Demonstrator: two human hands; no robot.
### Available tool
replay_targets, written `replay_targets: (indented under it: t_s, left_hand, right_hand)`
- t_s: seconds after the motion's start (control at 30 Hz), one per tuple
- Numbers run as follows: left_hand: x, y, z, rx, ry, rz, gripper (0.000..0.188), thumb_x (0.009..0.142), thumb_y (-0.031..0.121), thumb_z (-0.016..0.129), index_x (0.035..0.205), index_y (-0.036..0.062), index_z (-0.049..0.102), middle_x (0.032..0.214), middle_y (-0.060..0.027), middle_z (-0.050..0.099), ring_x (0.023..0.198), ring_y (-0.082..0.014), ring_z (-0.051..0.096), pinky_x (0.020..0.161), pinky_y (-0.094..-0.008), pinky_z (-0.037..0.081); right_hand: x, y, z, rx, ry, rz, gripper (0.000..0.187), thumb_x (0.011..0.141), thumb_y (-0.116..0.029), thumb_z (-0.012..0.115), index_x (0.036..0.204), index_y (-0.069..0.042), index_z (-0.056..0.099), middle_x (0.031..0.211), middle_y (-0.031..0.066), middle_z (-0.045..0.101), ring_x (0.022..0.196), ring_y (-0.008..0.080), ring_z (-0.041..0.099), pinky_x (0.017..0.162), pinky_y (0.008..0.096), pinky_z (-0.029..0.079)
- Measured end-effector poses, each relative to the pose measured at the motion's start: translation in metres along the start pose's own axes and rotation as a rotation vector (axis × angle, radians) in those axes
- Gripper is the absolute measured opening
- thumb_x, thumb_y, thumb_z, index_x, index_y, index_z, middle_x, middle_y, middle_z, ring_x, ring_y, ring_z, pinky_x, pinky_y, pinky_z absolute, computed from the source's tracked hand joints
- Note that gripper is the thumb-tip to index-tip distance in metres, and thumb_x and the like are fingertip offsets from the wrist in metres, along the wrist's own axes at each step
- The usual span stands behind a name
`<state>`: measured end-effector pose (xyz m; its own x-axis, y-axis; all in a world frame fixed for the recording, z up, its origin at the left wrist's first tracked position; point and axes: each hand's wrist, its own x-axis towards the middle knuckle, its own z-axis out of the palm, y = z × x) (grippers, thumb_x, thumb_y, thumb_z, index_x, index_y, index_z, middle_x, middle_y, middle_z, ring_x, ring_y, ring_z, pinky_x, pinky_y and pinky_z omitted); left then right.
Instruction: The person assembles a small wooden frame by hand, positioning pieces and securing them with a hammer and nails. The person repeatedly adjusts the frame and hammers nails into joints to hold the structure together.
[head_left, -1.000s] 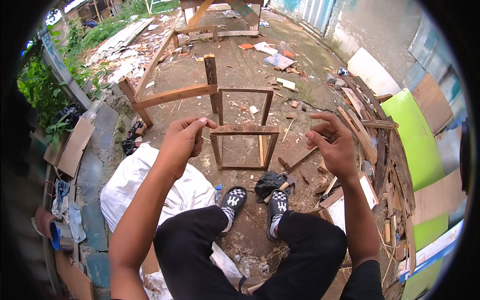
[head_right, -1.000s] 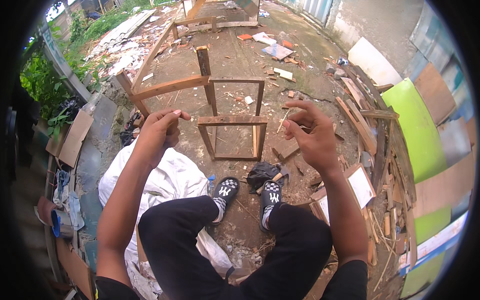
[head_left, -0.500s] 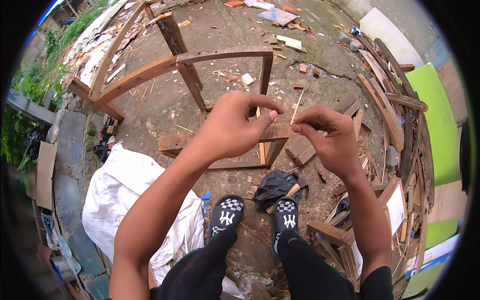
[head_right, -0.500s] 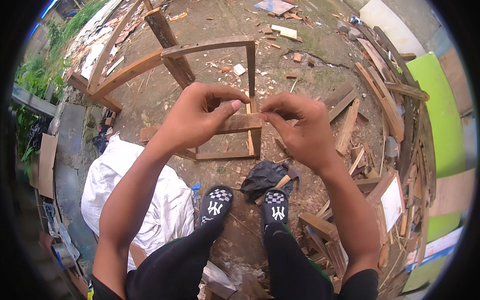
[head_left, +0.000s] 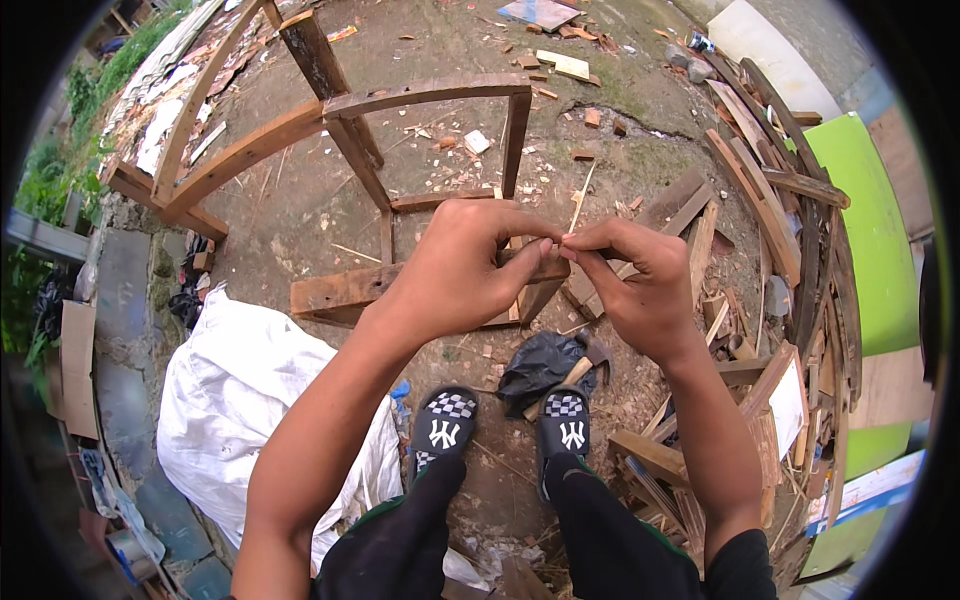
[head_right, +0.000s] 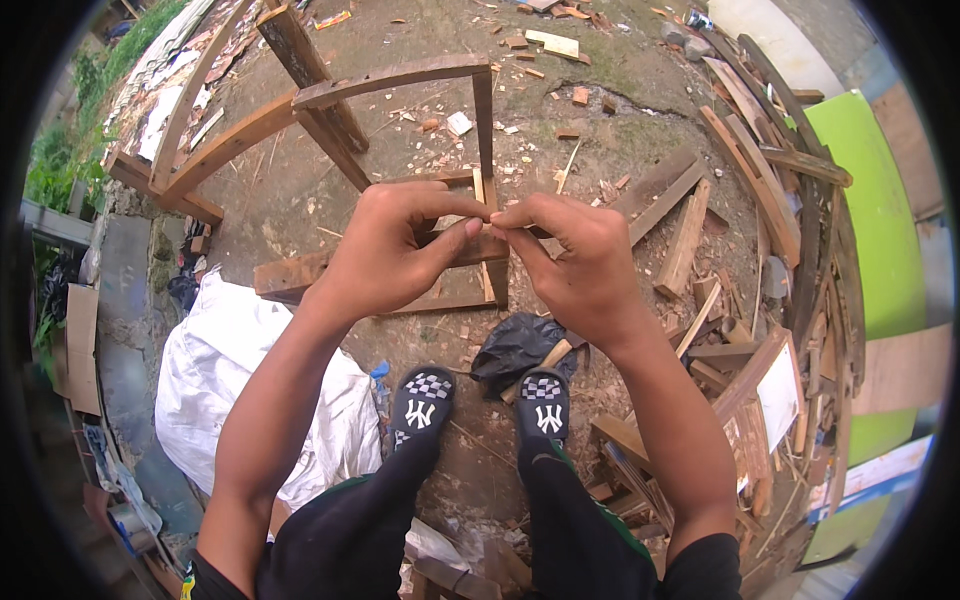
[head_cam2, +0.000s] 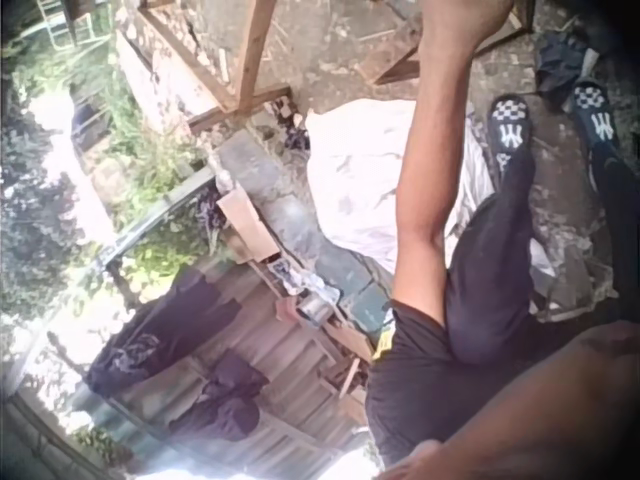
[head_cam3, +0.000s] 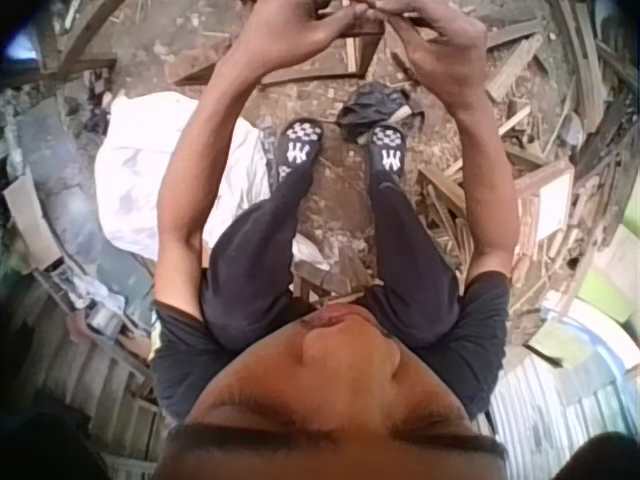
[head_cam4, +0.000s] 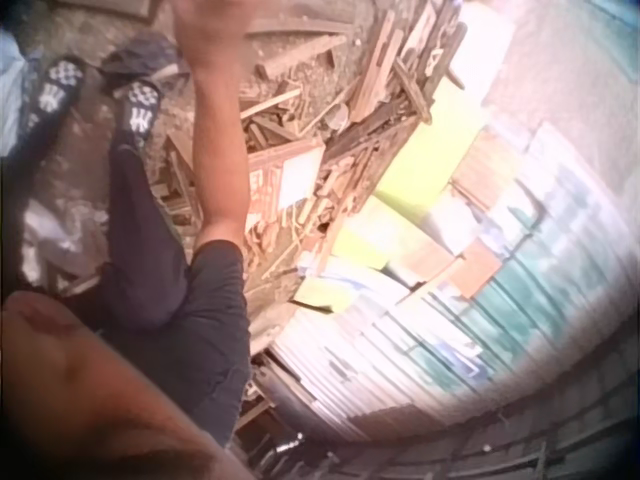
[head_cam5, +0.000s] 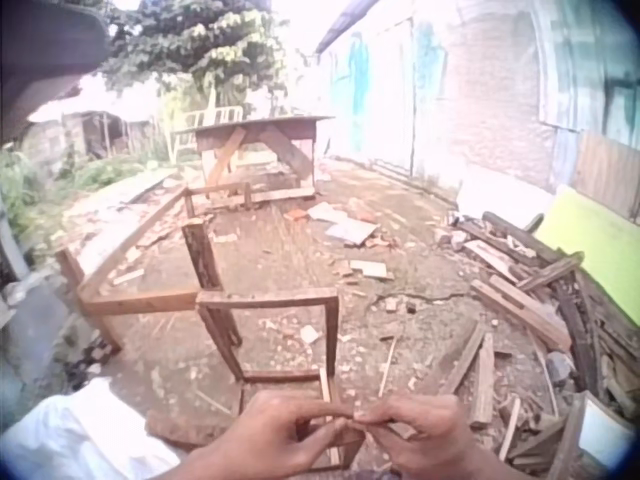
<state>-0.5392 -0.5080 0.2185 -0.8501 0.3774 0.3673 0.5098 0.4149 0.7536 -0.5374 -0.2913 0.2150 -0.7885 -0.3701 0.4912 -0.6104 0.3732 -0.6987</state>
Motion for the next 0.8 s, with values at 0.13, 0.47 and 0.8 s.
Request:
replay_targets:
  t_s: [0.13, 0.47, 0.8]
  left_hand:
    - [-0.0013, -0.0002, 0.0027, 0.005, 0.028, 0.001, 0.014, 0.089, 0.012, 0.077, 0.101, 0.0028, 0.079, 0.073, -0.0114, 0.066, 0.061, -0.0177, 0.061, 0.054, -0.0325, 0.045]
    - [-0.0029, -0.0022, 0.0062, 0.022, 0.058, 0.023, 0.014, 0.089, 0.012, 0.078, 0.098, 0.0023, 0.079, 0.074, -0.0112, 0.068, 0.061, -0.0181, 0.063, 0.054, -0.0321, 0.047]
    - [-0.0052, -0.0052, 0.0088, 0.040, 0.069, 0.046, 0.013, 0.087, 0.008, 0.077, 0.098, 0.0012, 0.078, 0.076, -0.0130, 0.070, 0.062, -0.0219, 0.067, 0.055, -0.0323, 0.050]
  right_hand:
    - [-0.0013, 0.0018, -0.0006, -0.033, -0.007, -0.035, 0.012, 0.085, 0.004, 0.076, 0.096, 0.000, 0.073, 0.090, 0.0138, 0.076, 0.083, 0.0280, 0.076, 0.070, 0.0348, 0.058]
    - [-0.0019, 0.0012, -0.0005, -0.054, 0.002, -0.082, 0.013, 0.085, 0.005, 0.076, 0.096, 0.000, 0.072, 0.090, 0.0132, 0.075, 0.081, 0.0284, 0.075, 0.069, 0.0357, 0.057]
    - [-0.0020, -0.0017, 0.0013, -0.189, -0.018, -0.198, 0.007, 0.088, 0.002, 0.072, 0.094, -0.001, 0.068, 0.085, 0.0132, 0.069, 0.075, 0.0321, 0.070, 0.064, 0.0412, 0.054]
